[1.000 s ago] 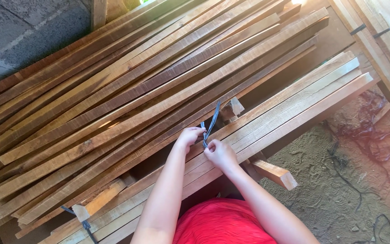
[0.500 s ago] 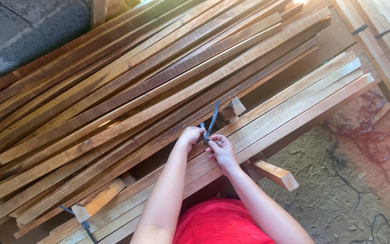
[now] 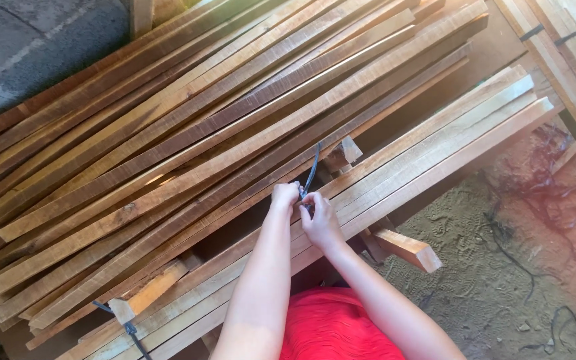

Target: The person bundles a stack of wooden planks using a black strap. They wrap the strap around the wood, pull it tight, and tie a knot to secure the bundle. The person then lifts the bundle and places it on top of a larger stack of similar planks.

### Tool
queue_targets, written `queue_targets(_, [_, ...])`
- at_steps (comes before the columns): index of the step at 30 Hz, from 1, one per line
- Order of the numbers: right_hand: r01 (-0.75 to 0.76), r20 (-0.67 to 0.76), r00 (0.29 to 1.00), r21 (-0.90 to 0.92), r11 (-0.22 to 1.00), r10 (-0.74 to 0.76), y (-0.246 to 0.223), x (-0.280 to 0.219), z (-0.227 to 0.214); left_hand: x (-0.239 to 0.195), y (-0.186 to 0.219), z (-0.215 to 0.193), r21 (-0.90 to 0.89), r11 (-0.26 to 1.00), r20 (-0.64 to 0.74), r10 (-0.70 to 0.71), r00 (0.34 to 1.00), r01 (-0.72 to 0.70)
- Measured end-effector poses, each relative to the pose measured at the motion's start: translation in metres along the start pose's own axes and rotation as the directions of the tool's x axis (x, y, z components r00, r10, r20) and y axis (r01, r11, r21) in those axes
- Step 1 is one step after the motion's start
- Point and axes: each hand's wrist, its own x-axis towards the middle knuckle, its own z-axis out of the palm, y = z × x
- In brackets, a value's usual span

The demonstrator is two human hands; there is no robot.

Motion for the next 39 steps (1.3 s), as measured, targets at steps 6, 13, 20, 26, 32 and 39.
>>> queue_targets(6, [-0.421, 0.066, 0.89, 0.498, 0.758, 0.451, 0.01, 0.005, 0.008, -0.006, 0.01, 0.0, 0.029, 0.999, -0.035, -0.021, 0.999, 0.022])
queue_targets(13, [-0.401, 0.141, 0.845, 0.806, 0.436, 0.516, 0.006, 0.005, 0.012, -0.015, 0.015, -0.004, 0.07, 0.997, -0.068, -0.032, 0.997, 0.037])
queue_targets(20, [-0.577, 0.36, 0.744, 0.772, 0.268, 0.563, -0.003, 0.014, -0.002, -0.005, 0.009, 0.0, -0.057, 0.997, -0.051, -0.054, 0.997, 0.051])
queue_targets(26, [-0.681, 0.387, 0.713, 0.582, 0.445, 0.585, 0.018, 0.0, 0.014, -0.001, 0.01, 0.003, -0.099, 0.994, -0.04, -0.052, 0.998, 0.048])
queue_targets(32, [-0.335, 0.111, 0.942, 0.402, 0.852, 0.318, 0.004, -0.008, 0.008, -0.024, 0.025, -0.001, -0.044, 0.997, -0.036, -0.07, 0.997, 0.069])
queue_targets(39, [-0.684, 0.415, 0.705, 0.611, 0.398, 0.575, 0.005, -0.008, 0.008, 0.009, 0.002, 0.005, -0.088, 0.995, -0.018, -0.047, 0.999, 0.045])
